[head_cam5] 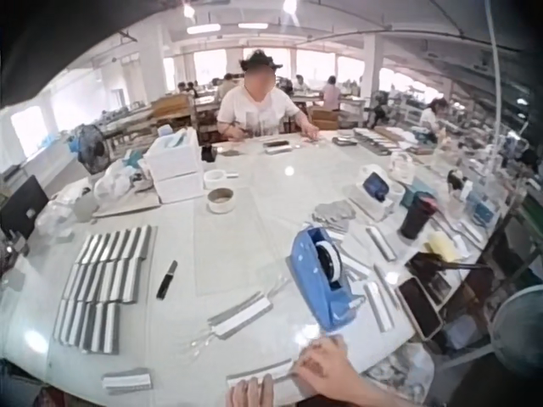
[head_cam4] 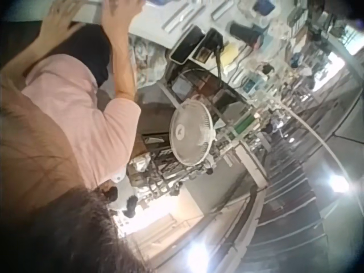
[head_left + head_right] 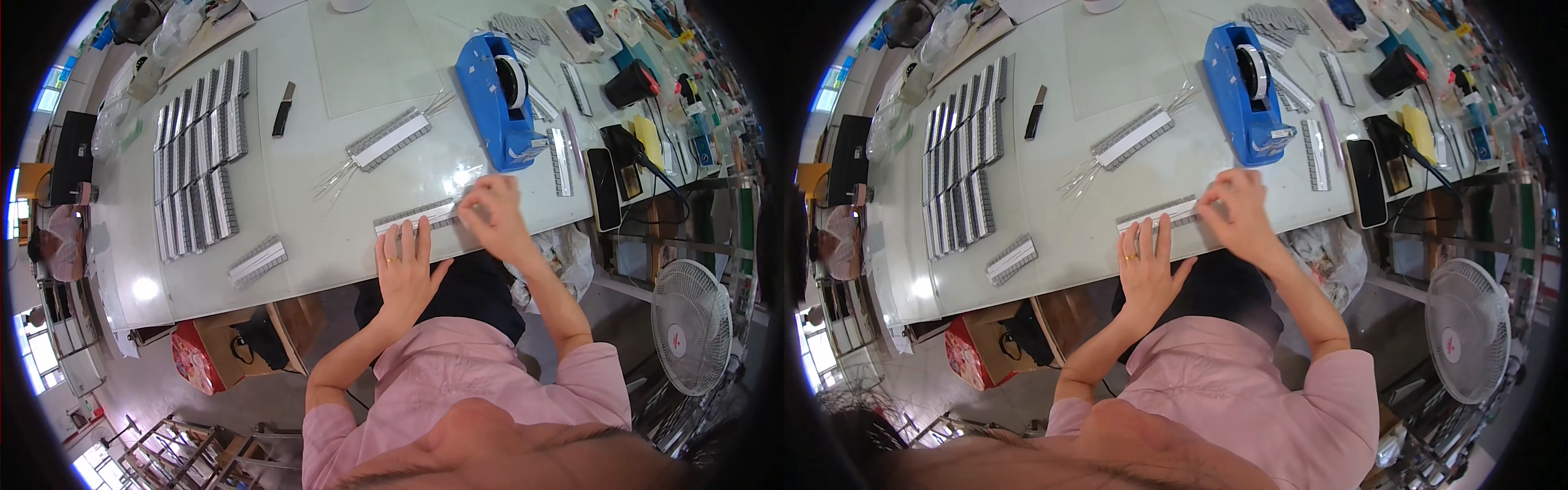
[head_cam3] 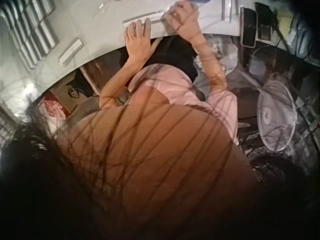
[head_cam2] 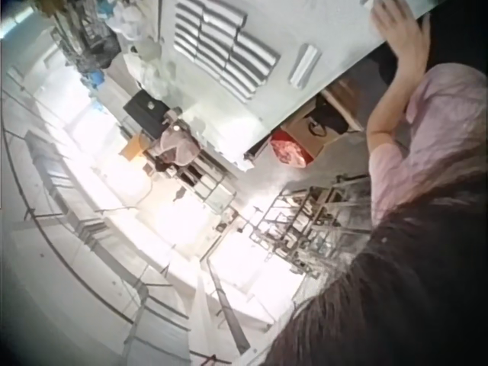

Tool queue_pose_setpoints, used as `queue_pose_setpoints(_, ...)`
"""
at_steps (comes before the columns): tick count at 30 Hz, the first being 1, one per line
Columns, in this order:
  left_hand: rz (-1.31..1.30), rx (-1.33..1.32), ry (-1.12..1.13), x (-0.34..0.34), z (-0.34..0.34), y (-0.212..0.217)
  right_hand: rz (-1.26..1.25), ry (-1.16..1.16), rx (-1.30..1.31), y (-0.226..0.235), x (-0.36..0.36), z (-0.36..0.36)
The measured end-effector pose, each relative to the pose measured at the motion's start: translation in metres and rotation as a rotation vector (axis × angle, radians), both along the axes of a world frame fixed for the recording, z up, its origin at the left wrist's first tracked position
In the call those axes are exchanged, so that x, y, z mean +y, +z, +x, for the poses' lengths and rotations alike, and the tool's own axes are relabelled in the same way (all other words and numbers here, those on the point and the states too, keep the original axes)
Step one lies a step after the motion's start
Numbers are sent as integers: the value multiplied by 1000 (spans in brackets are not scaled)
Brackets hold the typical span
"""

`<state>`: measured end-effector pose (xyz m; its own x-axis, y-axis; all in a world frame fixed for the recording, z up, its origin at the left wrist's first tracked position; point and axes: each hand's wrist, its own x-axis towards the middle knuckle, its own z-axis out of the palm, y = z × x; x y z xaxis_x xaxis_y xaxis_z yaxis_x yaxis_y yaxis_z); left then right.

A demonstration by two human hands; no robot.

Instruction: Assembling electronic components by placing them into a tray and securing them with tape.

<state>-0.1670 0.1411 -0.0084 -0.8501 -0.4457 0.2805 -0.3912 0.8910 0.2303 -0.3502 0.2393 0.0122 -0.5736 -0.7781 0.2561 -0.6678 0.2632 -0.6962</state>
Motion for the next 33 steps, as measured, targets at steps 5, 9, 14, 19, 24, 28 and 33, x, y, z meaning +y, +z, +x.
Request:
queue_pose_setpoints(5, -45, -14, -22, -1, 1, 1, 54, 58, -10, -9, -19, 20)
queue_pose_setpoints(9, -34, -17, -17, 0, 1, 1, 57, 40, 7, -12, -20, 27)
queue_pose_setpoints(14, -35, -2, -12, 0, 1, -1, -21, -53, 359, -14, -19, 37)
queue_pose_setpoints(19, -31, 13, -5, 0, 1, -4, 54, -166, 372, 2, -24, 41)
queue_pose_setpoints(24, -24, 18, 14, -2, 3, -2, 120, -199, 197, -4, -42, 19)
queue_pose_setpoints(28, -108, 84, -128, -14, 20, -8, 26, -74, 323, -8, -63, -8)
queue_pose_setpoints(33, -213, 191, -199, -28, 67, -18, -64, 262, 493, -7, -109, -34)
